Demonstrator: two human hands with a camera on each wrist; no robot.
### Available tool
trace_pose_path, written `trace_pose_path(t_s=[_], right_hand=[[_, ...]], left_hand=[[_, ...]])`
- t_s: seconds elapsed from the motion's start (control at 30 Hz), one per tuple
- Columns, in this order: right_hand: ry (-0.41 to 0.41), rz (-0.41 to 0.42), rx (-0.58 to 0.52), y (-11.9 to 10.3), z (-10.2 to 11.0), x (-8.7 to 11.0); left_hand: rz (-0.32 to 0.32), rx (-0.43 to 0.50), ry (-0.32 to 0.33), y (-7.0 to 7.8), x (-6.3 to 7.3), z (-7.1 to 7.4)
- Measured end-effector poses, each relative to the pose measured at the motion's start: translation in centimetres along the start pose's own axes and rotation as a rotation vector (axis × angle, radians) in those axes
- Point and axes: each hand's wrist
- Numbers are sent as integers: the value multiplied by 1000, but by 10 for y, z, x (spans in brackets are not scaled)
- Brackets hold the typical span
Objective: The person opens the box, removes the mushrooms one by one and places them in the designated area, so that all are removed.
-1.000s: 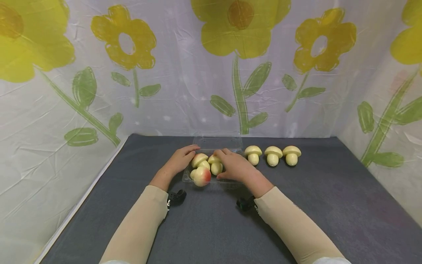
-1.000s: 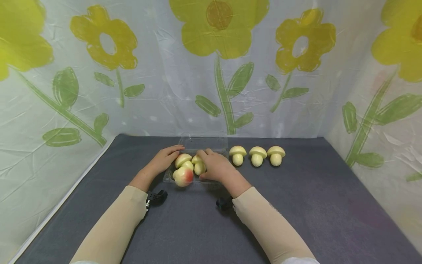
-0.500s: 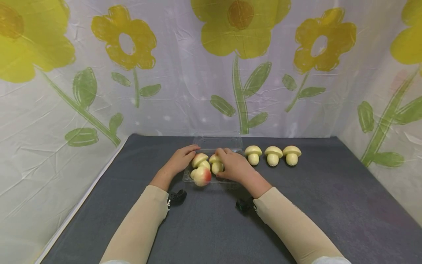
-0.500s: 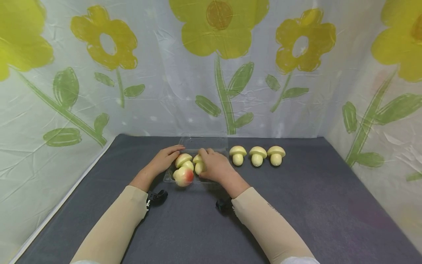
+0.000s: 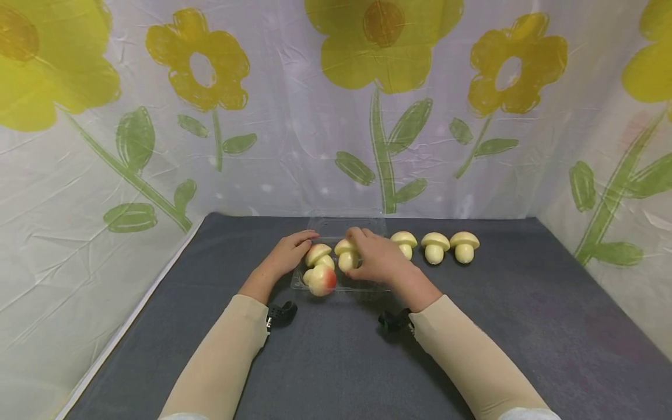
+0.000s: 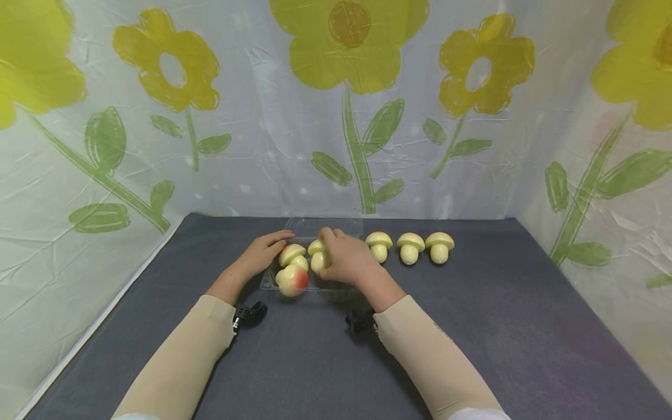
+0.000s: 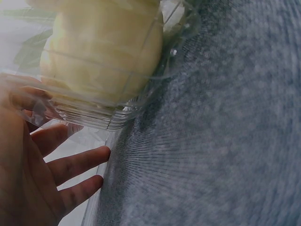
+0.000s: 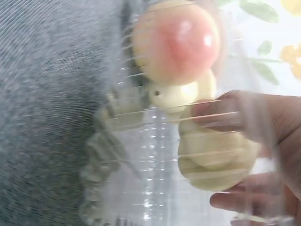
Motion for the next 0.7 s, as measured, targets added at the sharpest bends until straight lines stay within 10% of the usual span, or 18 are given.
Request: trace_pose_path(t_s=[0.7], right_hand=[[-76, -58, -71, 11, 47, 13]], left_hand=[[3, 2, -8, -2, -1, -1]])
Point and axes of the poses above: each hand's wrist, its own x-axis away from the middle knuckle, its own z-axis out of the back of the hand, y = z × x, and after that the axes turned 7 degrees about y, right-handed
